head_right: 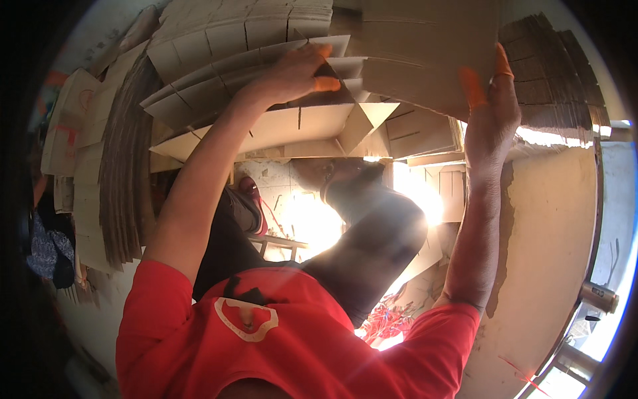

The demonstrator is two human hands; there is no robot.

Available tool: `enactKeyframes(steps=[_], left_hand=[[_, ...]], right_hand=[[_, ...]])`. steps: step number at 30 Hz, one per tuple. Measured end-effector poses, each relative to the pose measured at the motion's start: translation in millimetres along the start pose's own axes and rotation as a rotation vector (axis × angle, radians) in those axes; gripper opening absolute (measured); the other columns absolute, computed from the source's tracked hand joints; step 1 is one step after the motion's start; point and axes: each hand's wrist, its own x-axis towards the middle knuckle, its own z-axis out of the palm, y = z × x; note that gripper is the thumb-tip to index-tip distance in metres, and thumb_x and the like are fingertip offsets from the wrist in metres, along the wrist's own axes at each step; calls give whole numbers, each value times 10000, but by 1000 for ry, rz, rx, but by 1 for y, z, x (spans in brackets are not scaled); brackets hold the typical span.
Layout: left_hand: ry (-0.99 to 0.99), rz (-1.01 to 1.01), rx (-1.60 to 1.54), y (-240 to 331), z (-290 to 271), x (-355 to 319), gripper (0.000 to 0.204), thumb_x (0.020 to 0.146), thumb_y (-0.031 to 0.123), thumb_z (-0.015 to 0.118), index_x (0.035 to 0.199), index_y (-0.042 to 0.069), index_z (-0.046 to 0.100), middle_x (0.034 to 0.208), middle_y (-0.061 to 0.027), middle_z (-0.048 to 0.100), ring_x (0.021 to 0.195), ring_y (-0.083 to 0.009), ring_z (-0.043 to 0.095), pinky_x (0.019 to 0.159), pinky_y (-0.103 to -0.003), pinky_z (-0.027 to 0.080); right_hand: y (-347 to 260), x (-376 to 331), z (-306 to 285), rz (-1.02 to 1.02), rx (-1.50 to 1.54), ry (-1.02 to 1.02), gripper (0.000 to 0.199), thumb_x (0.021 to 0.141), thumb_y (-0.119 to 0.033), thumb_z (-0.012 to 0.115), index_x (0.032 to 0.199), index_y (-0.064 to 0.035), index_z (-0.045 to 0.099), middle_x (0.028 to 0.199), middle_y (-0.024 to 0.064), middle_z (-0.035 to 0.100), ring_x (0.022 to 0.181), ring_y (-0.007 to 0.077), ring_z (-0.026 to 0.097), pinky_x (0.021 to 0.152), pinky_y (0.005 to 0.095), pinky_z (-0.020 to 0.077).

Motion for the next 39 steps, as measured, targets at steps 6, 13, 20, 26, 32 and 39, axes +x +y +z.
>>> enactKeyframes(steps=[6, 13, 20, 26, 32, 39], left_hand=[[473, -52, -231, -12, -30, -97, 399, 809, 196, 681, 1134, -23, 605, 1025, -205, 644, 977, -316, 614, 871, -346, 466], [335, -30, -43, -13, -3, -140, 323, 725, 163, 742, 977, -15, 646, 894, -149, 650, 850, -302, 608, 760, -372, 483], [393, 82, -84, -21, 15, -131, 159, 710, 97, 708, 734, 6, 580, 749, -127, 604, 799, -305, 578, 777, -394, 446], [322, 8, -79, -22, 16, -132, 170, 730, 119, 689, 787, -16, 603, 847, -134, 627, 885, -304, 579, 837, -392, 431], [329, -10, -71, -23, 19, -130, 167, 739, 128, 679, 801, -11, 610, 811, -134, 625, 861, -305, 583, 831, -392, 431], [368, -26, -120, -23, 21, -128, 149, 730, 115, 688, 784, -4, 617, 782, -133, 621, 826, -305, 585, 791, -392, 444]], right_hand=[[-10, -1, 13, 74, 126, -266, 491, 876, -70, 594, 1348, -43, 464, 1024, 33, 633, 866, 62, 585, 593, 198, 493], [-32, -5, 44, 143, 176, -423, 540, 840, -93, 623, 1360, -101, 475, 1039, 33, 639, 790, 63, 568, 633, 207, 487], [-24, -6, 63, -33, -15, -462, 536, 851, -101, 623, 1364, -127, 472, 1067, 45, 644, 792, 64, 569, 656, 214, 496], [-28, -4, 68, -4, 66, -464, 542, 853, -59, 621, 1368, -107, 459, 1169, 60, 622, 959, 85, 572, 839, 231, 476], [-22, -9, 77, -23, 8, -483, 562, 843, -34, 632, 1372, -81, 448, 1183, 56, 611, 936, 75, 568, 810, 228, 484], [-32, -7, 77, 132, 71, -481, 497, 860, -46, 608, 1334, -10, 460, 1086, 110, 649, 879, 105, 588, 732, 253, 505]])
